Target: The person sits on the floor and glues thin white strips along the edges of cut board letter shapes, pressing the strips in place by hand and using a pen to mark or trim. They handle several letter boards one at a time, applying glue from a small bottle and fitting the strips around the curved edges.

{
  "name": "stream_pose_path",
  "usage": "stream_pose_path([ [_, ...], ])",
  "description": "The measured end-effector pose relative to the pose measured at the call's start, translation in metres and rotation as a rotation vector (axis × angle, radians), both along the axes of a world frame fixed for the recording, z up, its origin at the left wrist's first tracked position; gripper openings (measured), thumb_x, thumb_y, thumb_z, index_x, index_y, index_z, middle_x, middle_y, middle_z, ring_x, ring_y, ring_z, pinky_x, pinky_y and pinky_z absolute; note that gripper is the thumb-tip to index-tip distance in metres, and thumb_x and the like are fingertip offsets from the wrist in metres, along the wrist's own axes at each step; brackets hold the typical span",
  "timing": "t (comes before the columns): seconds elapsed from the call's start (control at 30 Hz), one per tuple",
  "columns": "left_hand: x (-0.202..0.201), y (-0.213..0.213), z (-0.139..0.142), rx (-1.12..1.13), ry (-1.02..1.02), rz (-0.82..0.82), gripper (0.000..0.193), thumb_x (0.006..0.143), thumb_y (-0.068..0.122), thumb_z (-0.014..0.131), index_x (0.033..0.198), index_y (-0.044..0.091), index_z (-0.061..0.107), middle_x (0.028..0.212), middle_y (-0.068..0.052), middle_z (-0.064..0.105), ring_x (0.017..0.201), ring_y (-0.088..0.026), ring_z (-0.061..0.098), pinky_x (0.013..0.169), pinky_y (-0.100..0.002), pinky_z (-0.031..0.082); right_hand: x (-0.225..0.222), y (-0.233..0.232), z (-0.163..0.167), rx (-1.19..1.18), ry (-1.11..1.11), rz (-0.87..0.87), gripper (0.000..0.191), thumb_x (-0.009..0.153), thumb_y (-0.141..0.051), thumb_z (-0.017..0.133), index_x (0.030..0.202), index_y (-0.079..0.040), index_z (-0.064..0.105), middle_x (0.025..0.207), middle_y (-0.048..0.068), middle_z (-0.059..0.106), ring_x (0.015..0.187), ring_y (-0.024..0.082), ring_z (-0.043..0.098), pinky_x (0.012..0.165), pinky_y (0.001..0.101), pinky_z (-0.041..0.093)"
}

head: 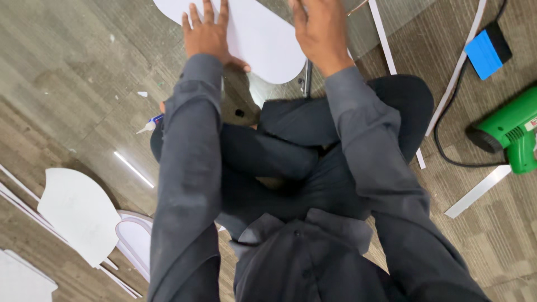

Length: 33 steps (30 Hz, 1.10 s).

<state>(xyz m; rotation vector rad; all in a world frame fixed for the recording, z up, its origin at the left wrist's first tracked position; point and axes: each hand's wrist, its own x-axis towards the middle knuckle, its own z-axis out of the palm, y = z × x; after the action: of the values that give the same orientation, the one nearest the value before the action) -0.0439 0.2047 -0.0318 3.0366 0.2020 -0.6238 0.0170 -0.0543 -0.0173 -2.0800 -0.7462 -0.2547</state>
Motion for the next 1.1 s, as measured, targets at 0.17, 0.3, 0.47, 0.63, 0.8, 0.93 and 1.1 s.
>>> stream_pose_path([
  [0.17,-0.012,-0.024,0.004,-0.012,0.022,0.141,0.166,0.038,0.081,0.092,0.165,0.019,0.007,0.169,-0.025,0.010,0.151,-0.053,0.019,0.122,-0.060,0.018,-0.014,0.011,-0.004,-0.082,-0.003,0.045,0.011,0.103,-0.007,0.068,0.112,-0.005,0.071,0.110,0.014,0.065,0.108,0.038,0.059,0.092,0.0490,0.046],
  [0.3,-0.024,-0.040,0.009,0.004,0.088,0.221,0.162,0.043,0.085,0.088,0.165,0.016,0.005,0.169,-0.026,0.008,0.150,-0.055,0.019,0.121,-0.062,0.019,-0.018,0.015,-0.009,-0.180,0.012,0.060,0.010,0.101,-0.008,0.068,0.108,-0.006,0.074,0.107,0.009,0.063,0.106,0.033,0.059,0.090,0.0468,0.046],
  [0.47,-0.033,-0.050,0.017,-0.028,0.173,0.273,0.154,0.050,0.088,0.084,0.165,0.016,0.010,0.169,-0.024,0.010,0.151,-0.054,0.021,0.121,-0.063,0.018,-0.022,0.020,-0.015,-0.186,-0.078,0.097,0.011,0.099,-0.007,0.066,0.106,-0.007,0.075,0.106,0.008,0.064,0.103,0.032,0.058,0.088,0.0466,0.046],
  [0.63,-0.025,-0.024,0.020,-0.061,0.176,0.167,0.113,0.066,0.069,0.082,0.156,0.020,0.035,0.158,-0.022,0.032,0.131,-0.046,0.048,0.108,-0.056,0.036,-0.021,0.040,-0.018,-0.252,-0.193,0.164,0.014,0.100,-0.007,0.066,0.110,-0.006,0.075,0.102,0.009,0.062,0.102,0.031,0.057,0.086,0.0443,0.046],
  [0.8,-0.016,0.018,0.020,-0.349,-0.187,0.592,0.040,0.080,0.047,0.081,0.098,0.013,0.077,0.098,-0.011,0.077,0.093,-0.025,0.074,0.088,-0.040,0.058,-0.015,0.068,-0.021,-0.297,-0.253,0.132,0.021,0.099,-0.007,0.066,0.117,-0.007,0.077,0.097,0.007,0.060,0.096,0.029,0.057,0.082,0.0434,0.044],
  [0.93,0.003,0.001,0.012,-0.655,-0.393,0.947,0.045,0.077,0.046,0.088,0.070,0.004,0.074,0.065,-0.009,0.077,0.064,-0.019,0.075,0.069,-0.032,0.059,-0.010,0.083,-0.024,-0.268,-0.221,0.120,0.019,0.099,-0.008,0.068,0.117,-0.007,0.076,0.096,0.007,0.060,0.096,0.028,0.057,0.082,0.0429,0.044],
  [1.1,0.021,-0.023,0.005,-1.119,-0.535,1.384,0.043,0.084,0.032,0.078,0.065,-0.003,0.064,0.059,-0.013,0.073,0.048,-0.018,0.072,0.047,-0.031,0.062,-0.010,0.096,-0.029,-0.256,-0.170,0.140,0.016,0.101,-0.009,0.070,0.116,-0.006,0.075,0.096,0.008,0.059,0.096,0.029,0.057,0.082,0.0433,0.045],
])
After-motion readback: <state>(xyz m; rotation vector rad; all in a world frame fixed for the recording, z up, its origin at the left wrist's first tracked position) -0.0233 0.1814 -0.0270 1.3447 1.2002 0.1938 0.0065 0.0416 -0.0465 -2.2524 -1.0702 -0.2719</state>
